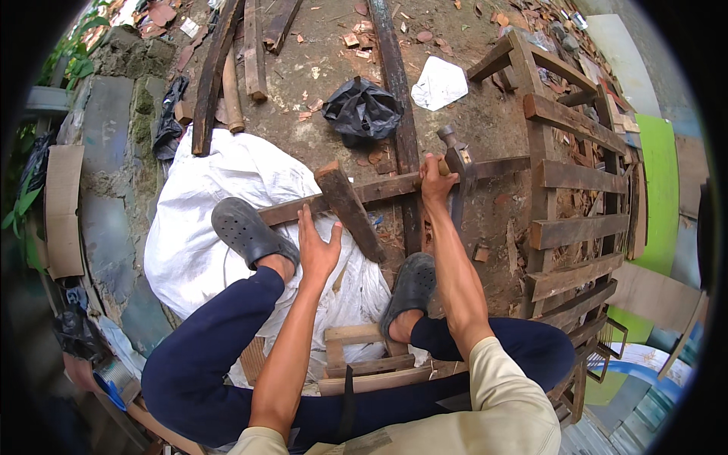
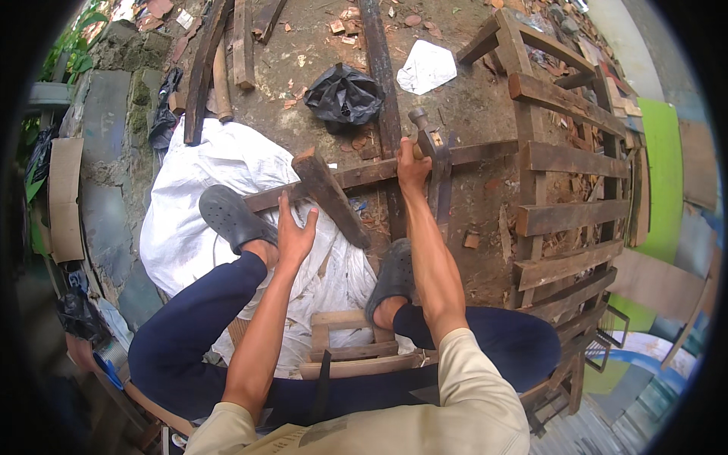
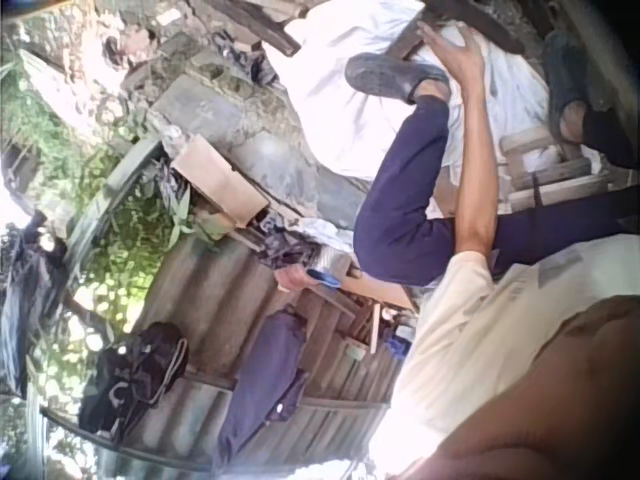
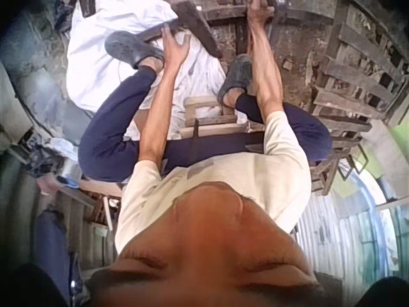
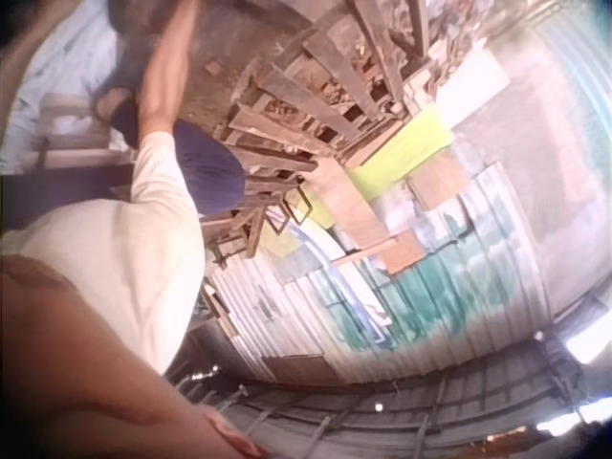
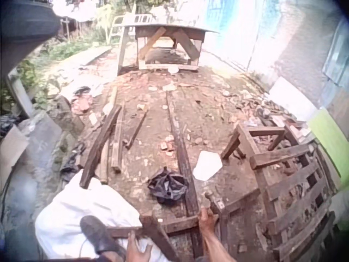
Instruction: The person uses a hammer to pry apart and remove wooden slats from a wooden pallet. They repeatedly strike and lever the wood to separate the pieces, working on the pallet while sitting on the ground.
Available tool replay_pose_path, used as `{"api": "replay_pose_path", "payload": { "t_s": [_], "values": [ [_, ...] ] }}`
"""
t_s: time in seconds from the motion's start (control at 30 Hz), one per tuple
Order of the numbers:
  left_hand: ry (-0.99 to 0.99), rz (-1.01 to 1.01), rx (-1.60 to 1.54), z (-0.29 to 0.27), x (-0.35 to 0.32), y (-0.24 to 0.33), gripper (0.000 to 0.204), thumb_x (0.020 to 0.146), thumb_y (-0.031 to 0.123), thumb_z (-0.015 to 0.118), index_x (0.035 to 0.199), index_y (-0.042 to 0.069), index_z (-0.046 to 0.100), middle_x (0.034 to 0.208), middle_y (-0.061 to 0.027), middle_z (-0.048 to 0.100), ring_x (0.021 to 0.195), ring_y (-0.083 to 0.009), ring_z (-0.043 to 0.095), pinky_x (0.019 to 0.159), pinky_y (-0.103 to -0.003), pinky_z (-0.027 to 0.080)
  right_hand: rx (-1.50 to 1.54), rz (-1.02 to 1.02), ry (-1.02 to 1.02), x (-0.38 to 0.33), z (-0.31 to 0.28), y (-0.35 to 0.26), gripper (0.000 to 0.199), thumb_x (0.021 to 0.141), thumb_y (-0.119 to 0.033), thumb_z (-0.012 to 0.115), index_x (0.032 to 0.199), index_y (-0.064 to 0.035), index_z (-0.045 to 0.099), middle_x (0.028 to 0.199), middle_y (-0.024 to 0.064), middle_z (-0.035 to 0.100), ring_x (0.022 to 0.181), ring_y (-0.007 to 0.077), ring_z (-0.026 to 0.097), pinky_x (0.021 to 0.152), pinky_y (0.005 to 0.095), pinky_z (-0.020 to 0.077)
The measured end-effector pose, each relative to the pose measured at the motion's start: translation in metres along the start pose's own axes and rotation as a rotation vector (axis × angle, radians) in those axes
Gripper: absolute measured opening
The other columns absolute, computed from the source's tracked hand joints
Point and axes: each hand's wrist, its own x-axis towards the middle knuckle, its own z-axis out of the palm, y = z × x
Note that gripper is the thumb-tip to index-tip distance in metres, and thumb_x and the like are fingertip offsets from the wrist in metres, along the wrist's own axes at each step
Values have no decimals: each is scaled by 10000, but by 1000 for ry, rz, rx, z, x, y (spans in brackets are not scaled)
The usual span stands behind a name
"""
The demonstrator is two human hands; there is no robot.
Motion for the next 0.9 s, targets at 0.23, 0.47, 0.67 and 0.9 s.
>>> {"api": "replay_pose_path", "payload": {
  "t_s": [0.23,0.47,0.67,0.9],
  "values": [
    [-4,-69,-66,1,-3,-9,780,905,334,652,1450,-105,308,1498,-340,330,1426,-427,306,1170,-428,261,259,-174,-177,2,-1,-63,311,904,-79,572,640,-75,408,547,29,419,483,120,386,527,325,395],
    [-35,-81,-118,11,-12,-4,753,899,345,655,1421,-108,356,1484,-340,352,1415,-435,321,1168,-437,266,-220,-37,38,-13,-20,18,303,904,-115,593,649,-91,432,545,9,422,480,124,444,506,314,413],
    [130,79,-187,-5,-9,44,648,919,334,632,1400,-48,426,1487,-313,362,1400,-427,340,1166,-440,261,123,437,-163,-33,-3,-61,328,895,-171,627,656,-119,408,540,-18,381,442,124,402,466,322,392],
    [92,131,-559,-30,-15,111,490,936,341,647,1251,-31,601,1234,-224,635,1158,-329,609,983,-399,463,-92,594,-365,-88,12,-165,264,881,-215,643,711,-97,480,567,-15,449,439,122,440,449,312,389]
  ]
}}
